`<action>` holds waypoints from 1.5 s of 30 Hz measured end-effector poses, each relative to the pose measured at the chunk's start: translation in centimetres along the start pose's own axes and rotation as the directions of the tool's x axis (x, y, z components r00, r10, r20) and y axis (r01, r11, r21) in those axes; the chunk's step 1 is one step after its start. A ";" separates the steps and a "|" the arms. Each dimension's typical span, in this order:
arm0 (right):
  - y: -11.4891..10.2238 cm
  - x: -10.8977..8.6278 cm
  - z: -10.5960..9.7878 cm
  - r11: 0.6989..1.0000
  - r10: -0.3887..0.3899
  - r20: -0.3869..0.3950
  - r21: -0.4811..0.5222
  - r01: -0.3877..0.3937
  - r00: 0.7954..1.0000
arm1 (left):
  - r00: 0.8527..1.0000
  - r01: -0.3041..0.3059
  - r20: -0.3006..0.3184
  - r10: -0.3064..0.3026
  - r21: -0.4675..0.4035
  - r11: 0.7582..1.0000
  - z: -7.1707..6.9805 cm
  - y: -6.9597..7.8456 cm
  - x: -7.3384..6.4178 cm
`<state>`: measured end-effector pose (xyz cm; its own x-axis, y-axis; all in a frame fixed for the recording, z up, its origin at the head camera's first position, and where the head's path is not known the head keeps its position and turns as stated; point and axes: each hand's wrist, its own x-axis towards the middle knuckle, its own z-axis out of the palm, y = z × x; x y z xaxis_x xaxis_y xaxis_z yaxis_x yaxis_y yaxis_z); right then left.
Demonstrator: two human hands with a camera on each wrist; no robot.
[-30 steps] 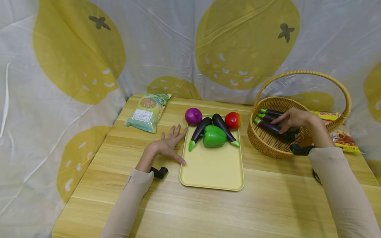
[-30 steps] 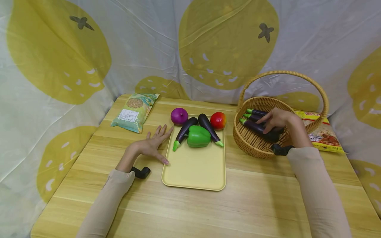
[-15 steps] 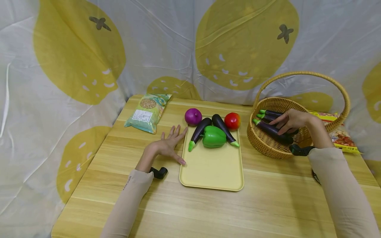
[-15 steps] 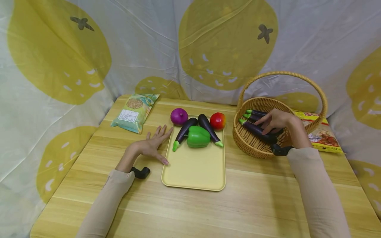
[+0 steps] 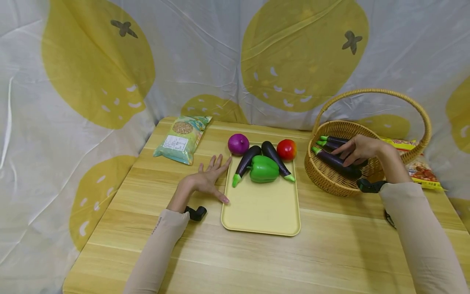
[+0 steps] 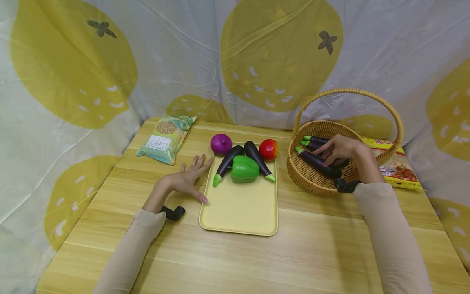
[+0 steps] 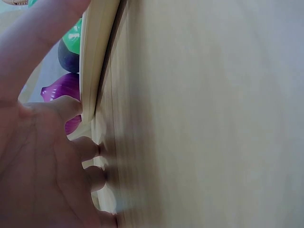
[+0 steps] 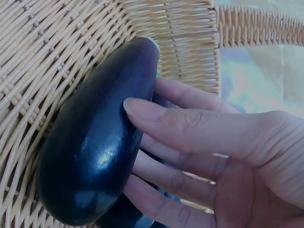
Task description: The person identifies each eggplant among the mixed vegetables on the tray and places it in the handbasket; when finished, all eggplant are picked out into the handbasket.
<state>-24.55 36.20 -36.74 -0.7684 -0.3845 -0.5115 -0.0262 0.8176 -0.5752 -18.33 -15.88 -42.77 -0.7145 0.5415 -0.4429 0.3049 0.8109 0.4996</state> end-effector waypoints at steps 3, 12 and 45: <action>-0.3 -0.3 -0.2 1.000 -0.013 -0.011 -0.011 0.013 1.000 | 1.000 0.002 -0.002 -0.002 0.007 1.000 0.0 0.0 0.1; -5.1 -3.4 -0.7 0.988 -0.116 -0.212 -0.121 0.092 0.970 | 1.000 0.004 0.000 -0.004 0.001 1.000 0.0 0.1 0.0; -14.1 4.9 13.6 0.979 -0.161 -0.462 -0.186 0.082 0.872 | 1.000 0.010 -0.008 -0.010 -0.002 1.000 0.0 0.0 0.0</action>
<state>-19.25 16.95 -39.76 -0.9614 -0.2689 -0.0586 -0.2078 0.8488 -0.4861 -18.35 -15.87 -42.82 -0.7223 0.5320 -0.4419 0.2966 0.8155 0.4970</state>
